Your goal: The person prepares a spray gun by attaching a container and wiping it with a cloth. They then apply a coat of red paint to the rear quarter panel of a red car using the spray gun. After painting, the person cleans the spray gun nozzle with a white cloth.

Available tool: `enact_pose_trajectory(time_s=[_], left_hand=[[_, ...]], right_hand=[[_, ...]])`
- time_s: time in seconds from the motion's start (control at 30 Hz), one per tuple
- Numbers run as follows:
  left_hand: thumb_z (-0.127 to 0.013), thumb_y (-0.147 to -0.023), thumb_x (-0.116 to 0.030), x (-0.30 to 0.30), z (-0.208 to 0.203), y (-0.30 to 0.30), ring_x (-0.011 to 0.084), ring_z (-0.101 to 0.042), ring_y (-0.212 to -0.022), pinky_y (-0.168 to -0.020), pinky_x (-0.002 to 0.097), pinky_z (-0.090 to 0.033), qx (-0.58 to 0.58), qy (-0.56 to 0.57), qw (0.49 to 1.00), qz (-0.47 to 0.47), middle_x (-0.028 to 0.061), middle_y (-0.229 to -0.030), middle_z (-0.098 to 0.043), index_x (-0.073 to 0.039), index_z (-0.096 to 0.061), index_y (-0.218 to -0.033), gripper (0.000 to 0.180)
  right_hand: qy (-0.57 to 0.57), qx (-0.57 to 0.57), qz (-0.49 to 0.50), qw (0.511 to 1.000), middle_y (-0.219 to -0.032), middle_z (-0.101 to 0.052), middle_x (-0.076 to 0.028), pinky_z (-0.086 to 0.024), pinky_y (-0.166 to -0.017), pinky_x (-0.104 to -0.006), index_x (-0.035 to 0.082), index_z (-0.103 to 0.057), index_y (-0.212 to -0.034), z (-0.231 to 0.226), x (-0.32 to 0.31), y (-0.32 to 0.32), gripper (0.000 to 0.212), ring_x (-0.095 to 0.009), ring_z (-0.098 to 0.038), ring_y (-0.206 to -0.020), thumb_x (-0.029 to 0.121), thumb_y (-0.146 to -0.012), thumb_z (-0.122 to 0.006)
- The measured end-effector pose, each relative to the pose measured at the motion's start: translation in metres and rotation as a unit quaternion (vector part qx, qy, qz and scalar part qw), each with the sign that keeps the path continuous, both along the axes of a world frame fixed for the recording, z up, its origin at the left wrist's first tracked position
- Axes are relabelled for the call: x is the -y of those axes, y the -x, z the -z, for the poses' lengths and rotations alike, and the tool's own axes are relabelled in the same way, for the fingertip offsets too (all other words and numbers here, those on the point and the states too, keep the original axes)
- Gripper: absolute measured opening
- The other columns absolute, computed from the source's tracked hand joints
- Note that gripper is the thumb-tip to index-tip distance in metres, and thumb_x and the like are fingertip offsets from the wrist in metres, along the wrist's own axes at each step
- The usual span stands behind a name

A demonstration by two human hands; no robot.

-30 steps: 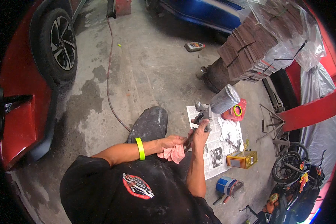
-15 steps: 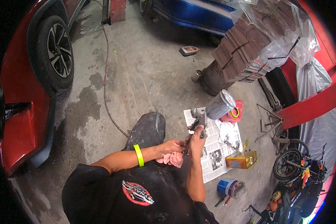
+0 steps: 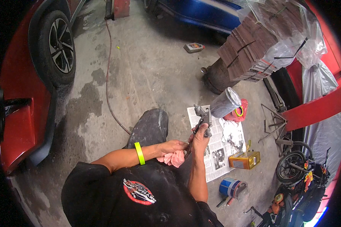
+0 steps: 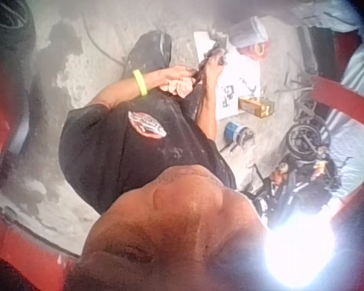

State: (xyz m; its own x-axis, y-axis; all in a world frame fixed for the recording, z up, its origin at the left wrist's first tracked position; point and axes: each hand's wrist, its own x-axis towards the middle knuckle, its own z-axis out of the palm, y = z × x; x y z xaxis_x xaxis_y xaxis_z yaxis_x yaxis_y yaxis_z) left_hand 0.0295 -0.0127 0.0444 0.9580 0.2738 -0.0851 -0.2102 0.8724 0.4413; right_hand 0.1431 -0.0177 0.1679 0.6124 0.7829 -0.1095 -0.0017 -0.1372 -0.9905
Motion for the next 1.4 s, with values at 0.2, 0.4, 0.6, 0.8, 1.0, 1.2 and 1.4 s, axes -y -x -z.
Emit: enact_pose_trajectory(time_s=[0.2,0.4,0.6,0.8,1.0,1.2,1.4], left_hand=[[-0.061,-0.099,-0.023,0.004,-0.036,0.015,0.0101,-0.064,-0.07,-0.062,0.0253,-0.053,-0.025,0.006,0.999,-0.035,0.003,-0.086,-0.067,-0.002,-0.058,-0.111,0.025],[-0.068,-0.093,-0.015,-0.002,-0.04,0.017,0.0114,-0.065,-0.087,-0.077,0.0252,-0.052,-0.055,-0.046,0.995,-0.073,0.005,-0.101,-0.067,0.001,-0.055,-0.121,0.035],[-0.068,-0.093,-0.013,-0.003,-0.026,0.013,0.013,-0.065,-0.095,-0.083,0.0254,-0.051,-0.059,-0.035,0.996,-0.055,0.0065,-0.107,-0.067,0.003,-0.054,-0.124,0.037],[-0.06,-0.099,-0.02,-0.002,-0.002,0.007,0.0128,-0.065,-0.091,-0.082,0.0268,-0.053,-0.03,-0.026,0.999,-0.019,0.0054,-0.104,-0.067,0.004,-0.055,-0.122,0.034],[-0.053,-0.103,-0.027,-0.004,0.021,0.001,0.0126,-0.065,-0.089,-0.083,0.0272,-0.053,-0.001,0.004,1.0,0.014,0.0052,-0.103,-0.067,0.003,-0.056,-0.122,0.035],[-0.053,-0.103,-0.026,-0.005,-0.008,0.012,0.0115,-0.064,-0.093,-0.085,0.0277,-0.052,-0.055,-0.006,0.998,0.0,0.0052,-0.107,-0.066,0.002,-0.056,-0.124,0.035],[-0.052,-0.103,-0.021,-0.007,-0.013,0.015,0.0104,-0.062,-0.087,-0.079,0.0267,-0.052,-0.101,-0.03,0.994,-0.014,0.004,-0.103,-0.065,0.003,-0.055,-0.125,0.033]], right_hand=[[-0.014,0.024,-0.012,1.0,-0.065,-0.056,-0.004,-0.034,-0.033,-0.0261,0.003,-0.062,-0.092,-0.014,0.003,0.01,0.071,-0.011,-0.046,-0.038,0.073,-0.088,-0.049],[-0.007,0.025,-0.022,0.999,-0.064,-0.054,-0.003,-0.035,-0.034,-0.026,0.003,-0.061,-0.091,-0.009,0.001,0.012,0.067,-0.01,-0.047,-0.041,0.07,-0.09,-0.051],[-0.003,0.02,-0.011,1.0,-0.069,-0.057,-0.004,-0.035,-0.03,-0.0272,0.006,-0.054,-0.086,0.009,0.0,0.007,0.062,-0.011,-0.047,-0.038,0.068,-0.089,-0.055],[0.02,-0.002,0.01,1.0,-0.069,-0.055,-0.003,-0.034,-0.036,-0.0267,0.004,-0.055,-0.093,-0.004,0.0,0.014,0.057,-0.009,-0.045,-0.043,0.061,-0.09,-0.061],[0.033,0.01,0.007,0.999,-0.063,-0.051,0.0,-0.033,-0.037,-0.0261,0.004,-0.057,-0.083,-0.007,-0.002,0.021,0.047,-0.008,-0.044,-0.044,0.048,-0.091,-0.069],[0.035,0.011,-0.005,0.999,-0.061,-0.05,0.002,-0.033,-0.04,-0.0256,0.006,-0.057,-0.079,0.0,-0.004,0.023,0.042,-0.007,-0.042,-0.045,0.043,-0.093,-0.069],[0.03,0.144,-0.07,0.987,-0.062,-0.05,0.002,-0.036,-0.042,-0.0267,0.005,-0.058,-0.079,0.026,-0.01,0.011,0.045,-0.007,-0.044,-0.047,0.048,-0.093,-0.067]])
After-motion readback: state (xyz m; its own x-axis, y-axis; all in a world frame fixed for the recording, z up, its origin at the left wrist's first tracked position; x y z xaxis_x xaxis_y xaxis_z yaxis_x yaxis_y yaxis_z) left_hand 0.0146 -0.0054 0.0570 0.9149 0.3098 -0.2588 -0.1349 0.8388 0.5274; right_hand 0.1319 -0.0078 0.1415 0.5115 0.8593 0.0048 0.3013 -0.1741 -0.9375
